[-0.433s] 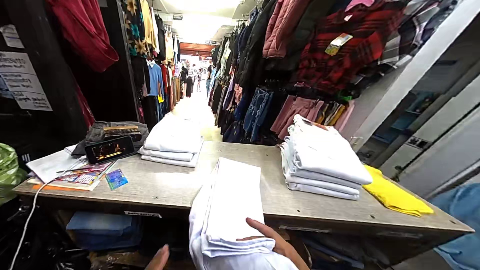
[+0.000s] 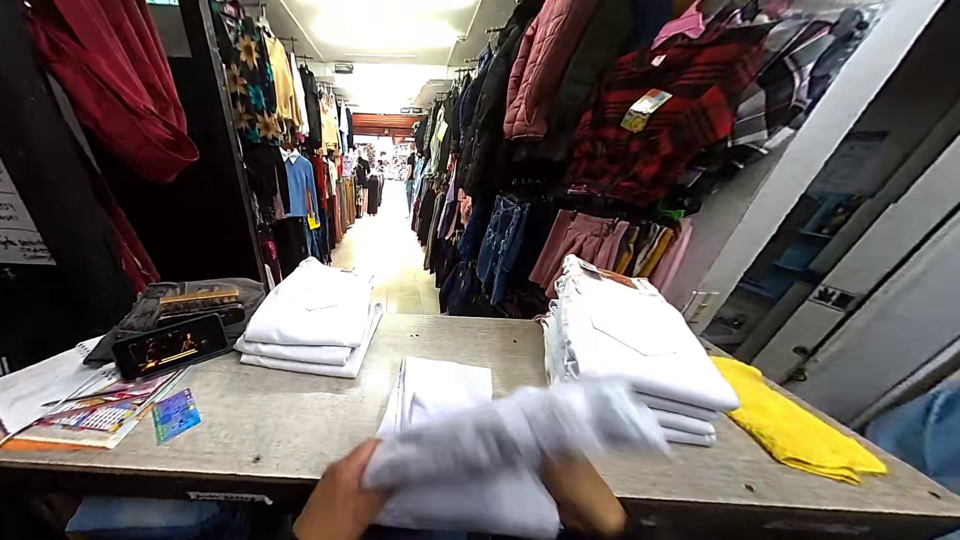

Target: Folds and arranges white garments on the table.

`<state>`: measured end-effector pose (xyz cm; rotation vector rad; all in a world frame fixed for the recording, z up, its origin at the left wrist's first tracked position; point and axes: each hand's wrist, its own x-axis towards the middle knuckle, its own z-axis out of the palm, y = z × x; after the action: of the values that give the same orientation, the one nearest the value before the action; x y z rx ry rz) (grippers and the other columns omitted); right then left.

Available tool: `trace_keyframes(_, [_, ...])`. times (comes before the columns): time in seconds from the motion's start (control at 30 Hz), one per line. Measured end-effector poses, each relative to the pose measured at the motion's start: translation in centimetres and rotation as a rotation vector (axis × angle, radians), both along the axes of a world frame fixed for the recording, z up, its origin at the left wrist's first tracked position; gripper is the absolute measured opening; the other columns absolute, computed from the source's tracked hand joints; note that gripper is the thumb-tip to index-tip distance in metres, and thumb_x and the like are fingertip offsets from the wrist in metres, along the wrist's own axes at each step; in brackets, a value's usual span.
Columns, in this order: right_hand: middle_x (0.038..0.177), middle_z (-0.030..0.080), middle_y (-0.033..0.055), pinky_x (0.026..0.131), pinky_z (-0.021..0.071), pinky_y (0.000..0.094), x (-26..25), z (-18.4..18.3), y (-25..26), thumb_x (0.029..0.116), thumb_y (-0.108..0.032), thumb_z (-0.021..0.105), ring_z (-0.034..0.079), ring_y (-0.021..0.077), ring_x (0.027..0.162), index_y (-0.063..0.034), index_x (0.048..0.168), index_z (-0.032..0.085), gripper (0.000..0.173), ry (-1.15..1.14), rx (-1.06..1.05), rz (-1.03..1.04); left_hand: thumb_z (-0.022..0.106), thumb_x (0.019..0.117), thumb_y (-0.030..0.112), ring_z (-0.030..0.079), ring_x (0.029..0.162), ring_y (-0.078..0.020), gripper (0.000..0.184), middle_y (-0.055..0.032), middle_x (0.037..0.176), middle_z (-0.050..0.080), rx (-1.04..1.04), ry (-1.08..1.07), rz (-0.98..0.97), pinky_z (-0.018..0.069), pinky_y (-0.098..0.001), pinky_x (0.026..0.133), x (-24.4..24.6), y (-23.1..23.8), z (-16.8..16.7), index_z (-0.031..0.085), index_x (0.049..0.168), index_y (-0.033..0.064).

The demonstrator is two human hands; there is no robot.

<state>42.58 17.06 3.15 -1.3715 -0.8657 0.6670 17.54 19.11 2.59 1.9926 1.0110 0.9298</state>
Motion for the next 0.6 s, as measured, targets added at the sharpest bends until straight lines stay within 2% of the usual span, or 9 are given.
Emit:
trace_keyframes(0.03, [0.114, 0.07, 0.0084, 0.096, 0.057, 0.0305, 3.8, -2.0, 1.7, 0.1039, -0.015, 0.054, 0.068, 0.0106, 0.105, 0.0024, 0.134, 0.051, 0.035, -0.026, -0.013, 0.288, 0.066, 0.0958, 0.027, 0.071, 0.104, -0.0219, 0.043, -0.0145, 0.111, 0.073, -0.161, -0.013, 0.028, 0.0556, -0.0441, 0.098, 0.8, 1.7, -0.6, 0.064, 0.127, -0.0022])
trace_keyframes(0.07, [0.114, 0.071, 0.0087, 0.093, 0.0594, 0.0341, 5.8, -4.3, 4.0, 0.1036, -0.024, 0.058, 0.07, 0.013, 0.103, 0.001, 0.138, 0.047, 0.044, -0.026, -0.028, 0.396, 0.059, 0.1002, 0.035, 0.071, 0.101, -0.0194, 0.045, -0.0123, 0.109, 0.073, -0.299, -0.048, 0.053, 0.0564, -0.0427, 0.096, 1.5, 3.1, -1.4, 0.064, 0.128, 0.0003])
trace_keyframes(0.17, [0.113, 0.07, 0.0136, 0.085, 0.0607, 0.0374, 7.6, -9.4, 7.6, 0.0979, -0.035, 0.067, 0.071, 0.0182, 0.096, 0.001, 0.144, 0.04, 0.064, -0.025, -0.192, 0.343, 0.04, 0.1099, 0.039, 0.07, 0.086, -0.0193, 0.049, -0.0122, 0.093, 0.072, -0.543, -0.184, 0.165, 0.058, -0.0421, 0.082, 2.6, 4.8, -3.5, 0.068, 0.111, -0.0014])
trace_keyframes(0.33, [0.098, 0.073, 0.0148, 0.077, 0.0638, 0.0408, 7.1, -9.0, 4.7, 0.0988, -0.022, 0.067, 0.075, 0.0227, 0.083, -0.0044, 0.146, 0.032, 0.062, 0.153, -0.162, 0.425, 0.037, 0.1114, 0.027, 0.067, 0.078, -0.013, 0.04, -0.0069, 0.083, 0.068, -0.55, -0.182, 0.209, 0.0559, -0.034, 0.076, 2.8, 4.4, -3.2, 0.066, 0.103, 0.0006])
trace_keyframes(0.43, [0.096, 0.074, 0.0125, 0.077, 0.0633, 0.0393, 7.5, -9.5, 4.6, 0.0991, -0.023, 0.067, 0.075, 0.021, 0.083, -0.0021, 0.143, 0.038, 0.056, 0.052, -0.113, 0.441, 0.045, 0.1067, 0.021, 0.067, 0.078, -0.0137, 0.031, -0.0066, 0.084, 0.069, -0.412, -0.056, 0.266, 0.0557, -0.0364, 0.075, 2.0, 3.7, -2.9, 0.069, 0.102, 0.0016])
trace_keyframes(0.5, [0.11, 0.073, 0.0095, 0.084, 0.0613, 0.0365, 8.5, -9.7, 4.7, 0.0982, -0.034, 0.065, 0.073, 0.0175, 0.094, -0.0001, 0.14, 0.048, 0.057, -0.257, -0.104, 0.324, 0.053, 0.099, 0.013, 0.069, 0.096, -0.0248, 0.03, -0.0173, 0.106, 0.072, -0.303, 0.038, 0.297, 0.0552, -0.0455, 0.087, 1.3, 3.5, -0.9, 0.066, 0.12, -0.0032])
trace_keyframes(0.53, [0.122, 0.07, 0.0128, 0.091, 0.0595, 0.0389, 9.1, -9.5, 4.3, 0.0988, -0.04, 0.062, 0.071, 0.0201, 0.105, 0.0008, 0.142, 0.049, 0.061, -0.396, -0.125, 0.284, 0.054, 0.0989, 0.012, 0.067, 0.111, -0.0305, 0.039, -0.0238, 0.123, 0.067, -0.317, 0.044, 0.287, 0.0529, -0.0476, 0.097, 1.3, 3.5, 0.4, 0.057, 0.133, -0.0065])
trace_keyframes(0.57, [0.128, 0.066, 0.0163, 0.097, 0.0568, 0.0419, 9.3, -9.1, 3.7, 0.0994, -0.043, 0.06, 0.069, 0.0231, 0.111, 0.0023, 0.144, 0.047, 0.065, -0.464, -0.155, 0.285, 0.053, 0.1012, 0.013, 0.062, 0.121, -0.0321, 0.047, -0.027, 0.135, 0.059, -0.386, 0.011, 0.271, 0.0499, -0.0468, 0.103, 1.6, 3.5, 1.3, 0.046, 0.143, -0.0085])
trace_keyframes(0.6, [0.128, 0.067, 0.0165, 0.098, 0.0562, 0.0423, 9.1, -8.4, 3.1, 0.0999, -0.044, 0.059, 0.069, 0.0227, 0.112, 0.0031, 0.146, 0.045, 0.068, -0.46, -0.179, 0.321, 0.051, 0.1034, 0.015, 0.063, 0.118, -0.0262, 0.049, -0.0236, 0.134, 0.059, -0.475, -0.051, 0.26, 0.0514, -0.0419, 0.1, 2.2, 3.6, 1.7, 0.041, 0.146, -0.0071])
